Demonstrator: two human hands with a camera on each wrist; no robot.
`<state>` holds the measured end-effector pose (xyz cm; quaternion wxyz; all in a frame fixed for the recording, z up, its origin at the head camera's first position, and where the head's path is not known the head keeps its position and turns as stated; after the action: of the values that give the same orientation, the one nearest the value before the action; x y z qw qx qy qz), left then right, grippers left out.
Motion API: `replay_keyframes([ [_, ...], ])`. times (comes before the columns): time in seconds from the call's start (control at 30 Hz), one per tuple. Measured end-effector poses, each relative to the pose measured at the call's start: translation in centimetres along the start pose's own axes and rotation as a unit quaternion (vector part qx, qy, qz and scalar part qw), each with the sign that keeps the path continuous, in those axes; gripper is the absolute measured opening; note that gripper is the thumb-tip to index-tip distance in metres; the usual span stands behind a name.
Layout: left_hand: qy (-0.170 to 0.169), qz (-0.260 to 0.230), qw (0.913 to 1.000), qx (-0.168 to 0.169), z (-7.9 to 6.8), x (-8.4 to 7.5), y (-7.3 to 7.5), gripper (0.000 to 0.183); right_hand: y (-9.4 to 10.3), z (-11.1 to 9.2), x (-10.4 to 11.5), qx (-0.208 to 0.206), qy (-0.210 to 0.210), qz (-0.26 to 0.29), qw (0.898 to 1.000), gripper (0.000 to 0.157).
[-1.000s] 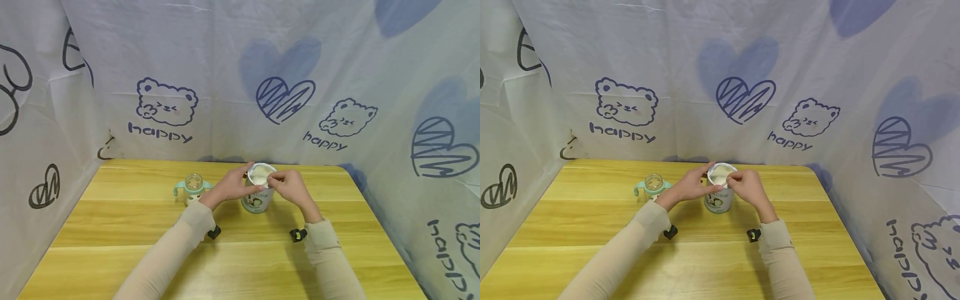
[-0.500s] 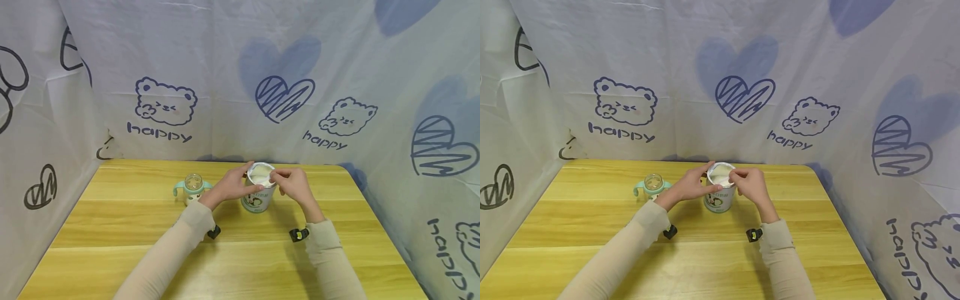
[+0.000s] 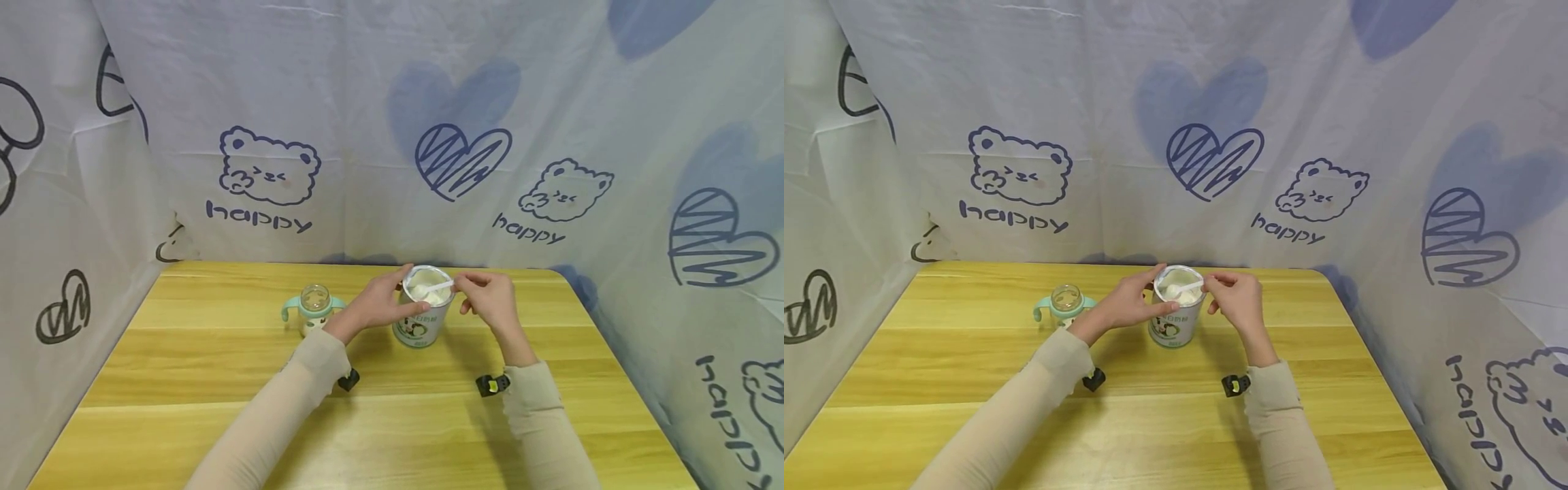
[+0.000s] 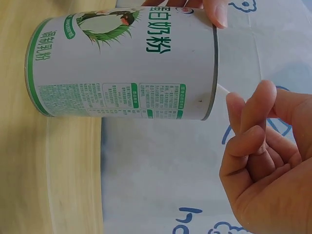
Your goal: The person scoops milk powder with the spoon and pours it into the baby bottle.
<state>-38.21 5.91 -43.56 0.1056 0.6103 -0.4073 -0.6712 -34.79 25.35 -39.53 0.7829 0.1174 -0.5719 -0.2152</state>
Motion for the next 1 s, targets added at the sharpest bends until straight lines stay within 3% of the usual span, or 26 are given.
replay_keyframes([
  [0.23,0.002,0.004,1.0000,-0.001,0.0,0.0,0.0,0.102,0.6,-0.1,0.0,-0.014,-0.003,0.007,1.000,0.025],
  [0.77,-0.006,0.008,0.9999,-0.003,0.1,-0.1,0.1,0.103,1.8,-0.4,0.6,-0.039,-0.018,0.044,0.998,0.034],
  [1.0,-0.005,0.009,0.9999,-0.005,0.1,-0.1,0.1,0.103,2.0,-0.4,0.8,-0.057,-0.034,0.066,0.996,0.030],
])
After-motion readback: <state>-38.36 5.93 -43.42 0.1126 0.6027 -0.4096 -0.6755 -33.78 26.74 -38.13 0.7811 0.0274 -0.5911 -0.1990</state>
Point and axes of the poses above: each hand's wrist, its own z-axis towards the middle knuckle, its own y-axis out of the back of the hand, x = y × z, the point moved 10 cm from there along z, towards the middle knuckle, and after that the axes turned 15 degrees about y, right-handed, at the moved point
